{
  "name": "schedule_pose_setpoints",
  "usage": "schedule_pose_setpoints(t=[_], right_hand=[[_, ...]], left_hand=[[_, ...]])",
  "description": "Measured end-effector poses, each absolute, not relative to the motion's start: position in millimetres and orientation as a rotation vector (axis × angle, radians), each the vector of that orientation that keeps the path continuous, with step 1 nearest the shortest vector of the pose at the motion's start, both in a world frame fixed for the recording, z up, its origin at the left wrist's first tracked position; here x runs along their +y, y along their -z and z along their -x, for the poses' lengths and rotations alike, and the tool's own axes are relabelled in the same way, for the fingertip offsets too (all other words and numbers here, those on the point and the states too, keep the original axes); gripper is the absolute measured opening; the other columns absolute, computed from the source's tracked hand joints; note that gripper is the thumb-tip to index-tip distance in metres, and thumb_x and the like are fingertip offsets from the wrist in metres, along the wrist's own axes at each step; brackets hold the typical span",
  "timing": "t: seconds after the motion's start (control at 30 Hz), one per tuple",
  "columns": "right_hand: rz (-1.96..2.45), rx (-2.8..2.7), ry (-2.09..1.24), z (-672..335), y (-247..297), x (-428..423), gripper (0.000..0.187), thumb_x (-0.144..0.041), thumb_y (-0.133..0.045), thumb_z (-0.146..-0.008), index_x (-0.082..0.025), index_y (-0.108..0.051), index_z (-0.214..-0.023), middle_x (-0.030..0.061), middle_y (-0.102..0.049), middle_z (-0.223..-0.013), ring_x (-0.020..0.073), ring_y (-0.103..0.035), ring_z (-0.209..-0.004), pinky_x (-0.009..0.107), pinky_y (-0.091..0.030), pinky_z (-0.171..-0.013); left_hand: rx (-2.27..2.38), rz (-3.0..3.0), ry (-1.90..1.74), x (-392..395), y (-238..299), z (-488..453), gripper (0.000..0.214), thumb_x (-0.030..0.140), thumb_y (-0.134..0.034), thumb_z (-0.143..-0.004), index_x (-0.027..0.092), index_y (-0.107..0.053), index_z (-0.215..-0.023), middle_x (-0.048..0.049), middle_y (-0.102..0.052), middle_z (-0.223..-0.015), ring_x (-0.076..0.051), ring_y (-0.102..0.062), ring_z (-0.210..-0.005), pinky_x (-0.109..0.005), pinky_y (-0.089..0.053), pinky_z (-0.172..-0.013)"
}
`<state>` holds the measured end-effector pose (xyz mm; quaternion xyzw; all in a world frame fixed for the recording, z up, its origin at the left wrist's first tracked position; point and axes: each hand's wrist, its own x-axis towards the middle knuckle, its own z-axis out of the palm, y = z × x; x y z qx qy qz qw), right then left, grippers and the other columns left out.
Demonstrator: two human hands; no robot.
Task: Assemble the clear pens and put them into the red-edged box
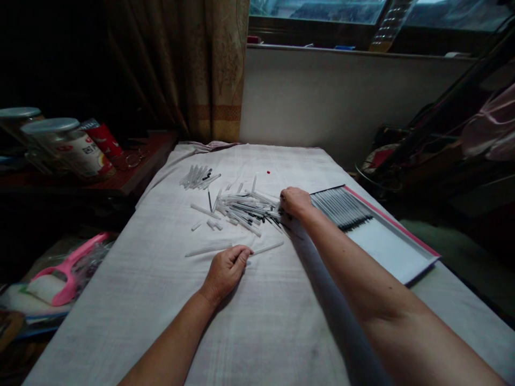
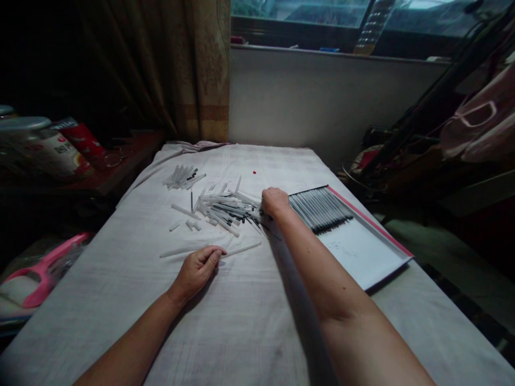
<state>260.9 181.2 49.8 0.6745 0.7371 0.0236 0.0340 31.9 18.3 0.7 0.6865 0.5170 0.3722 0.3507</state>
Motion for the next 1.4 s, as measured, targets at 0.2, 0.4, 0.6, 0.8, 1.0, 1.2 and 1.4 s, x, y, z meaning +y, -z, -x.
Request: schedule_pose_setpoints(t=[0.2, 0.4, 0.6, 0.8, 1.0, 1.2, 1.4], right_hand=[[-2.555, 2.563, 0.279, -261.7, -50.1, 131.0, 0.029, -0.032, -0.05, -0.088, -0.023, -0.072, -0.105, 0.0074, -0.075, -0.1, 0.0223, -0.068, -0.092, 0.031, -0.049, -0.082], [-1.871, 2.974, 1.716, -234.9, -31.0, 72.7, 0.024, -0.034, -0.058, -0.08, -0.017, -0.073, -0.086, 0.003, -0.071, -0.074, 0.0145, -0.062, -0.065, 0.025, -0.048, -0.061], [-1.763, 2.848, 1.971, -224.3, -22.8, 84.2, 0.029, -0.039, -0.061, -0.081, -0.017, -0.072, -0.095, 0.002, -0.07, -0.076, 0.0133, -0.061, -0.064, 0.025, -0.05, -0.061], [-2.343, 2.664, 0.445, -222.9, -14.4, 110.7, 0.023, -0.032, -0.054, -0.089, -0.026, -0.074, -0.098, 0.005, -0.072, -0.103, 0.0198, -0.065, -0.092, 0.028, -0.047, -0.076], [-2.156, 2.491, 0.116, -209.1, -23.5, 118.0, 0.029, -0.036, -0.048, -0.092, -0.029, -0.072, -0.107, 0.0061, -0.069, -0.11, 0.022, -0.066, -0.091, 0.028, -0.047, -0.072], [-2.221, 2.487, 0.144, -211.5, -28.0, 120.1, 0.03, -0.03, -0.044, -0.094, -0.026, -0.071, -0.104, 0.0085, -0.071, -0.108, 0.0225, -0.066, -0.092, 0.029, -0.046, -0.075], [-2.659, 2.781, 1.01, -238.8, -20.5, 89.6, 0.016, -0.033, -0.06, -0.08, -0.021, -0.069, -0.085, 0.0043, -0.072, -0.081, 0.0181, -0.064, -0.073, 0.029, -0.048, -0.07]], left_hand=[[1.345, -1.98, -1.128, 15.1, -0.3, -32.6, 0.024, 0.031, -0.049, -0.092, 0.019, -0.068, -0.099, -0.0047, -0.071, -0.086, -0.017, -0.067, -0.08, -0.027, -0.052, -0.076], [1.544, -2.392, -1.338, 13.3, 2.2, -31.1, 0.034, 0.031, -0.051, -0.094, 0.02, -0.057, -0.126, -0.013, -0.062, -0.125, -0.025, -0.055, -0.119, -0.043, -0.042, -0.102], [1.632, -2.406, -1.099, 16.4, 12.0, -23.7, 0.03, 0.031, -0.04, -0.098, 0.018, -0.064, -0.11, -0.0094, -0.073, -0.097, -0.021, -0.067, -0.085, -0.034, -0.05, -0.081], [1.738, -2.174, -1.154, 17.7, 14.6, -23.0, 0.027, 0.029, -0.041, -0.096, 0.018, -0.06, -0.113, -0.009, -0.073, -0.104, -0.022, -0.069, -0.094, -0.032, -0.053, -0.082], [1.735, -2.06, -1.129, 19.0, 14.7, -23.4, 0.027, 0.028, -0.042, -0.094, 0.021, -0.058, -0.115, -0.0069, -0.073, -0.099, -0.021, -0.069, -0.094, -0.032, -0.053, -0.085], [1.75, -1.997, -1.096, 18.8, 13.3, -22.9, 0.029, 0.031, -0.042, -0.094, 0.022, -0.059, -0.116, -0.0056, -0.074, -0.096, -0.021, -0.07, -0.091, -0.03, -0.053, -0.082], [1.689, -2.023, -1.167, 18.4, 11.0, -22.4, 0.027, 0.031, -0.045, -0.094, 0.022, -0.062, -0.113, -0.0054, -0.072, -0.104, -0.019, -0.068, -0.095, -0.029, -0.052, -0.086]])
